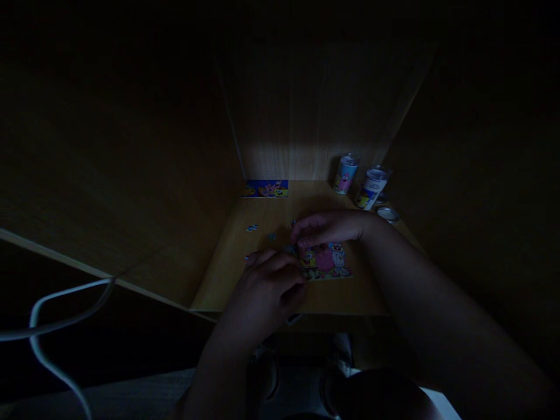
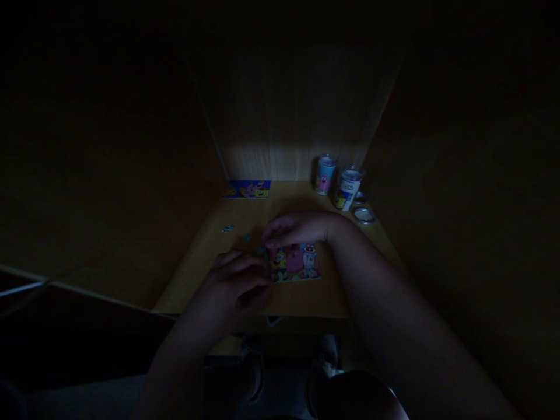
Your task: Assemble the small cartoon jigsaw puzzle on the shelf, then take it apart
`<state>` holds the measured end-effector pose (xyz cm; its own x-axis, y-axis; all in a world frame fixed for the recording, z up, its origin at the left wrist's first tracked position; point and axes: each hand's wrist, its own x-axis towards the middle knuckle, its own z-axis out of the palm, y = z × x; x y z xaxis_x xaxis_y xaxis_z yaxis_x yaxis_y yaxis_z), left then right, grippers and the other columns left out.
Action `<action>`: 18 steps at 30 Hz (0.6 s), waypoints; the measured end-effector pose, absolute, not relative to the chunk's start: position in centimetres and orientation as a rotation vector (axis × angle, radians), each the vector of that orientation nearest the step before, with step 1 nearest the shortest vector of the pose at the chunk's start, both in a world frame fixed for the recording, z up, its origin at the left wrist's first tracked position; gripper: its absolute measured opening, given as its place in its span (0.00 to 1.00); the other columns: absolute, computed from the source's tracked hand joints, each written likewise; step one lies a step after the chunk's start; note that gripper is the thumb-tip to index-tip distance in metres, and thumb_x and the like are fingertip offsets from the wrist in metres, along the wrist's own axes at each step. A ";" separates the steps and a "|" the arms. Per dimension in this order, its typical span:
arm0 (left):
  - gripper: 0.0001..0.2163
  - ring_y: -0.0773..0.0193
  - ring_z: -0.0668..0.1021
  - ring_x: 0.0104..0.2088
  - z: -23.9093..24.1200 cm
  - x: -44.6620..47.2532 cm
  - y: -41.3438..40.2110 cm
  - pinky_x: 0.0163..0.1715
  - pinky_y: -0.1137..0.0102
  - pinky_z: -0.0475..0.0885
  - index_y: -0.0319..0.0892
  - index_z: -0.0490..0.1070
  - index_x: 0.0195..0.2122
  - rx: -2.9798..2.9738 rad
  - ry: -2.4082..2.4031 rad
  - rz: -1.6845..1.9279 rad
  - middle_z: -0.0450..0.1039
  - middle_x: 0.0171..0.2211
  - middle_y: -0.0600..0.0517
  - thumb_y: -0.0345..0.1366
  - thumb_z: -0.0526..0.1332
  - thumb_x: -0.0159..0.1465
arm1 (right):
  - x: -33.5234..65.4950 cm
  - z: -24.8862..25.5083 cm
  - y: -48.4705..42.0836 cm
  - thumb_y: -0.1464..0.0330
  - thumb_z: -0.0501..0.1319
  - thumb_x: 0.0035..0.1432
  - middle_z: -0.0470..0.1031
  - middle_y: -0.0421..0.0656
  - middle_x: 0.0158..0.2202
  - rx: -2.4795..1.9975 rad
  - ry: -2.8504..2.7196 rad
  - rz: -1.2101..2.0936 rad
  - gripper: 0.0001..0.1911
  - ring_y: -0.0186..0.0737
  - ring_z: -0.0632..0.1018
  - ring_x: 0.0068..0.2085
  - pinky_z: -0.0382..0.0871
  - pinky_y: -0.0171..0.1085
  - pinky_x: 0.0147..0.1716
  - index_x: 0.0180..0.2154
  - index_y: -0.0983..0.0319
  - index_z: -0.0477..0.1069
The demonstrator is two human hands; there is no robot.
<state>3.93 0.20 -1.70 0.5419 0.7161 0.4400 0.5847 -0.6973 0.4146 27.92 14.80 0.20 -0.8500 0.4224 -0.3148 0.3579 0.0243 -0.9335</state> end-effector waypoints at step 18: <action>0.12 0.51 0.78 0.51 -2.3 3.8 0.6 0.52 0.53 0.73 0.47 0.79 0.42 2.451 1.306 0.921 0.81 0.48 0.51 0.40 0.79 0.63 | 27.9 0.6 14.7 0.51 0.72 0.66 0.84 0.43 0.45 -0.810 -2.257 1.965 0.25 0.34 0.80 0.37 0.75 0.33 0.38 0.55 0.60 0.76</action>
